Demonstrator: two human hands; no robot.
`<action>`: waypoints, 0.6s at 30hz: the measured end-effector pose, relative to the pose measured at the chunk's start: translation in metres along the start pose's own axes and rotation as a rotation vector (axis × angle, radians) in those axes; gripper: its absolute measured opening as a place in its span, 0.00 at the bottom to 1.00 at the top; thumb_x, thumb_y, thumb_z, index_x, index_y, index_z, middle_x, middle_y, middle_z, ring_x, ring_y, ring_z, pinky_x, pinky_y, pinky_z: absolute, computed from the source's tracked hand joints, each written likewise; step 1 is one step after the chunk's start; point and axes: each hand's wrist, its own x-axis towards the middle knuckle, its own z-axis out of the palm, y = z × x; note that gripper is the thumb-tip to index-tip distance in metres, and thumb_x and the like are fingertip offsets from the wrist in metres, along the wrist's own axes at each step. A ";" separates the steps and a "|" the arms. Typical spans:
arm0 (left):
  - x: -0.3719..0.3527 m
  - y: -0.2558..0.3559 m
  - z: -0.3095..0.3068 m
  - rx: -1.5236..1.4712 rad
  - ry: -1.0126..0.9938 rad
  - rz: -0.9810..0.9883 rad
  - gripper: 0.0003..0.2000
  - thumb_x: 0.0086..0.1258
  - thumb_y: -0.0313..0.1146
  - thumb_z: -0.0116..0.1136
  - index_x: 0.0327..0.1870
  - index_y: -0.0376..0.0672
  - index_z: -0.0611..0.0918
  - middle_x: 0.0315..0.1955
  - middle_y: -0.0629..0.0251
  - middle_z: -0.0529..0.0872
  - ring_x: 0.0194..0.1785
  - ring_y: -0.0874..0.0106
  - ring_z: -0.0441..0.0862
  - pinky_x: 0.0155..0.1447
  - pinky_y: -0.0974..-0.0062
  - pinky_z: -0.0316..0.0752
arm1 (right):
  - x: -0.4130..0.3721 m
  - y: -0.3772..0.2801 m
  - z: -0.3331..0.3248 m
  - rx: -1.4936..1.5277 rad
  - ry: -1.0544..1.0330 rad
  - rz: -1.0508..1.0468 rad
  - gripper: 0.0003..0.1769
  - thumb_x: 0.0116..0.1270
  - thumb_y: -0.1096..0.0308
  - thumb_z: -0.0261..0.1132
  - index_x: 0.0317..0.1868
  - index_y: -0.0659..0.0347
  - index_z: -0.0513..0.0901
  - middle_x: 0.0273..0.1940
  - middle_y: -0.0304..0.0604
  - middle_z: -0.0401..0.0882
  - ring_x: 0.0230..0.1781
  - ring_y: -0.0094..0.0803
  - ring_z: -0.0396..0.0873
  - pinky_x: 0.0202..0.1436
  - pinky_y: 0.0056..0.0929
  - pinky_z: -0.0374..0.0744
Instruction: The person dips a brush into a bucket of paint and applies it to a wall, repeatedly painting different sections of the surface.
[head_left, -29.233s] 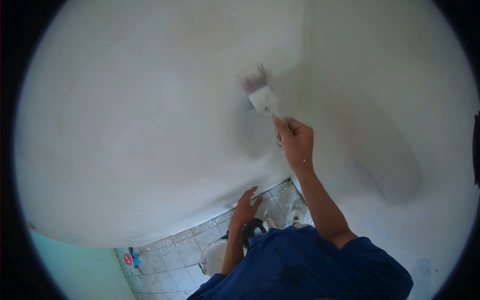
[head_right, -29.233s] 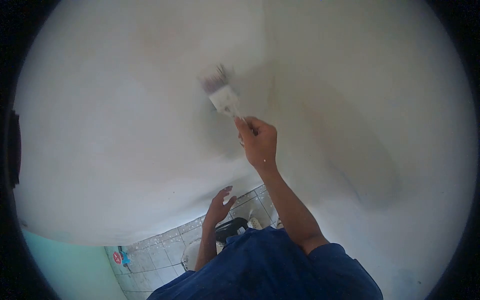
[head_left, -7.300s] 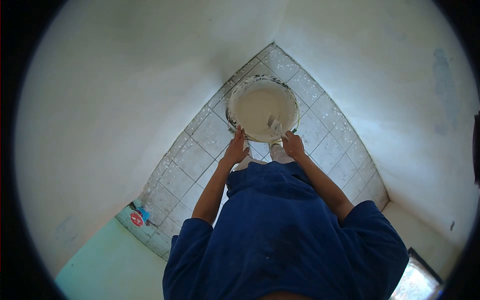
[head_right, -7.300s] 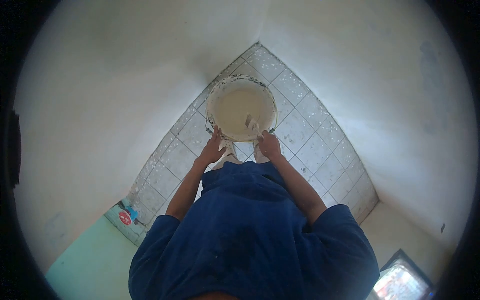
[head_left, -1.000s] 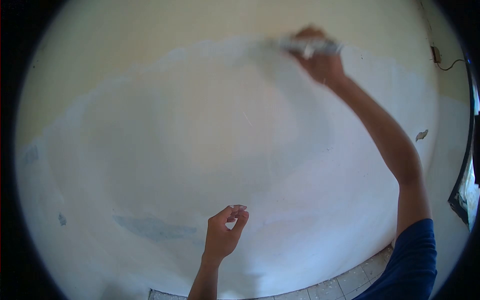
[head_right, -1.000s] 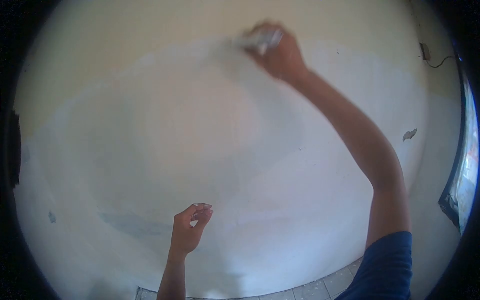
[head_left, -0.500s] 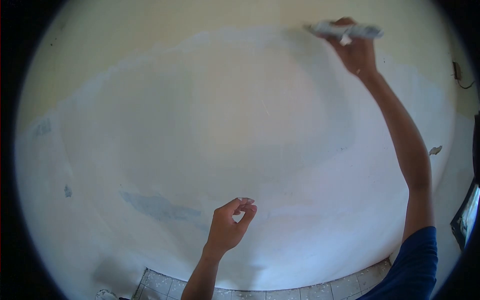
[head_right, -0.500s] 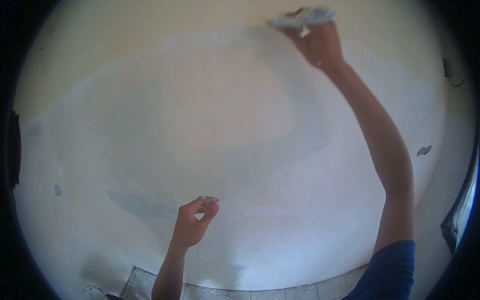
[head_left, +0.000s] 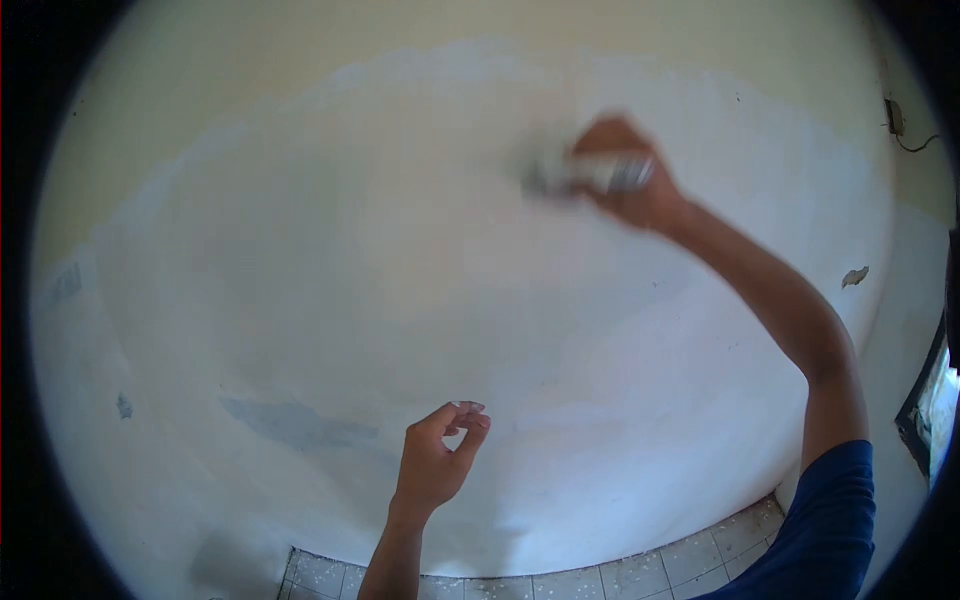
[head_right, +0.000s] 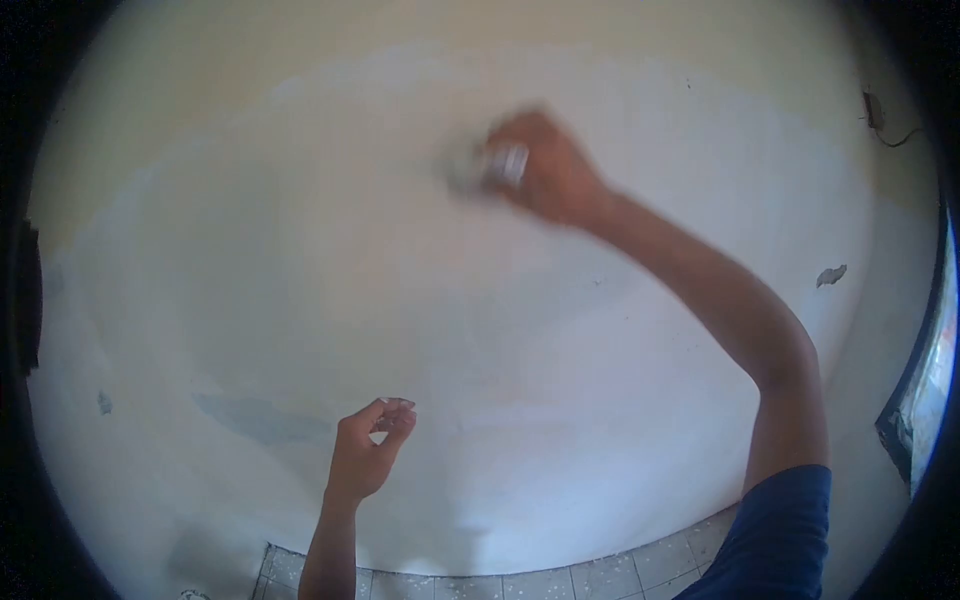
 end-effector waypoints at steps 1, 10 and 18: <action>0.001 -0.003 0.000 -0.005 0.003 0.010 0.12 0.66 0.35 0.60 0.43 0.36 0.82 0.36 0.60 0.87 0.41 0.71 0.84 0.48 0.73 0.75 | 0.031 0.002 -0.013 -0.046 0.215 0.130 0.18 0.48 0.65 0.75 0.41 0.54 0.83 0.43 0.44 0.80 0.45 0.43 0.76 0.49 0.37 0.78; 0.012 -0.005 0.013 -0.004 -0.020 -0.039 0.13 0.65 0.36 0.60 0.42 0.34 0.82 0.34 0.60 0.87 0.40 0.70 0.84 0.48 0.73 0.75 | -0.138 -0.131 0.042 0.326 -0.606 -0.262 0.04 0.56 0.72 0.63 0.33 0.58 0.78 0.30 0.40 0.73 0.40 0.35 0.76 0.55 0.37 0.73; 0.003 0.008 0.012 0.002 -0.002 -0.005 0.13 0.65 0.35 0.60 0.42 0.35 0.82 0.34 0.60 0.87 0.40 0.71 0.84 0.48 0.72 0.75 | 0.032 0.004 -0.013 0.014 0.311 -0.035 0.15 0.47 0.68 0.72 0.38 0.57 0.83 0.39 0.46 0.80 0.45 0.46 0.75 0.50 0.40 0.74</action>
